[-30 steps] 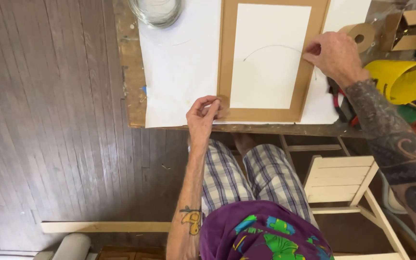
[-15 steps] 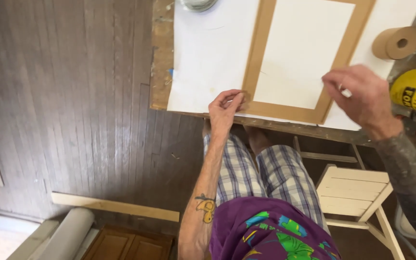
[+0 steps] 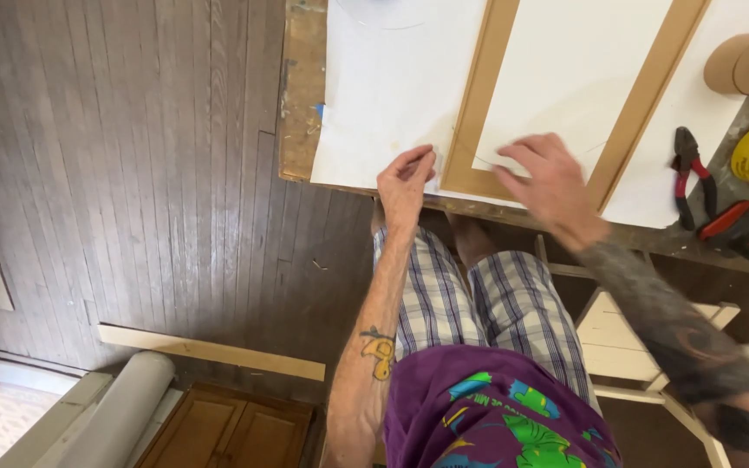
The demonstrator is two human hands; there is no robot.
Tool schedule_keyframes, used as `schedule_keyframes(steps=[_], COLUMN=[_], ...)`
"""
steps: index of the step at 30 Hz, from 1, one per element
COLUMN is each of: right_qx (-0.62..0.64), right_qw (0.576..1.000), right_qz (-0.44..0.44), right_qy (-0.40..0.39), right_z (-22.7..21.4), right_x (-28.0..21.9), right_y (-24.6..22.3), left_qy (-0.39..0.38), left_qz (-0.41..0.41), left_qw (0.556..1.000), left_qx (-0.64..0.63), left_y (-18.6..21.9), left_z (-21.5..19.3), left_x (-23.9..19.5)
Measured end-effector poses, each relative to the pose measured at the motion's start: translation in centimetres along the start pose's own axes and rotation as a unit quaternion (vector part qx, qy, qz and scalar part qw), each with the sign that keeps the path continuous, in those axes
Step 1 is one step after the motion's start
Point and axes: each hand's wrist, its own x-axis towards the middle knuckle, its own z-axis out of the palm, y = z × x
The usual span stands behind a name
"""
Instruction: Drilling holes into wooden picture frames and attaching hanging wire using a power drill and pliers.
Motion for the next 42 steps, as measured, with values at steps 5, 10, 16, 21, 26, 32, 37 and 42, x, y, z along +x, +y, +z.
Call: schedule_keyframes(steps=[5, 10, 16, 21, 26, 32, 37, 42], right_qx=[0.062, 0.063, -0.002, -0.019, -0.002, 0.006, -0.037, -0.058], right_qw=[0.991, 0.989, 0.998, 0.999, 0.999, 0.998, 0.998, 0.996], right_qz=[0.122, 0.133, 0.048, 0.028, 0.032, 0.043, 0.018, 0.004], right_qy=[0.009, -0.005, -0.032, -0.041, -0.040, -0.046, -0.049, -0.064], right_z=[4.6, 4.6, 3.7, 3.7, 3.5, 2.5, 2.4, 2.0], right_x=[4.1, 3.7, 2.2, 2.3, 2.6, 3.0, 2.8, 3.0], right_y=[-3.7, -4.0, -2.9, -2.9, -3.5, -4.2, -3.9, -3.8], left_qy=[-0.024, -0.063, -0.112, -0.148, -0.168, -0.186, -0.212, -0.213], left_qz=[0.030, 0.025, 0.003, 0.000, -0.015, 0.005, 0.089, 0.157], left_qw=[0.999, 0.997, 0.992, 0.988, 0.984, 0.981, 0.969, 0.950], left_qx=[0.004, -0.025, -0.060, -0.042, -0.055, -0.043, 0.091, 0.164], left_y=[0.4, 0.4, -0.3, -0.3, -1.2, -1.2, 0.1, 0.5], left_z=[0.7, 0.8, 0.4, -0.5, -1.1, -1.4, -2.1, -1.7], left_x=[2.1, 3.0, 2.9, 3.1, 3.5, 3.3, 3.7, 3.9])
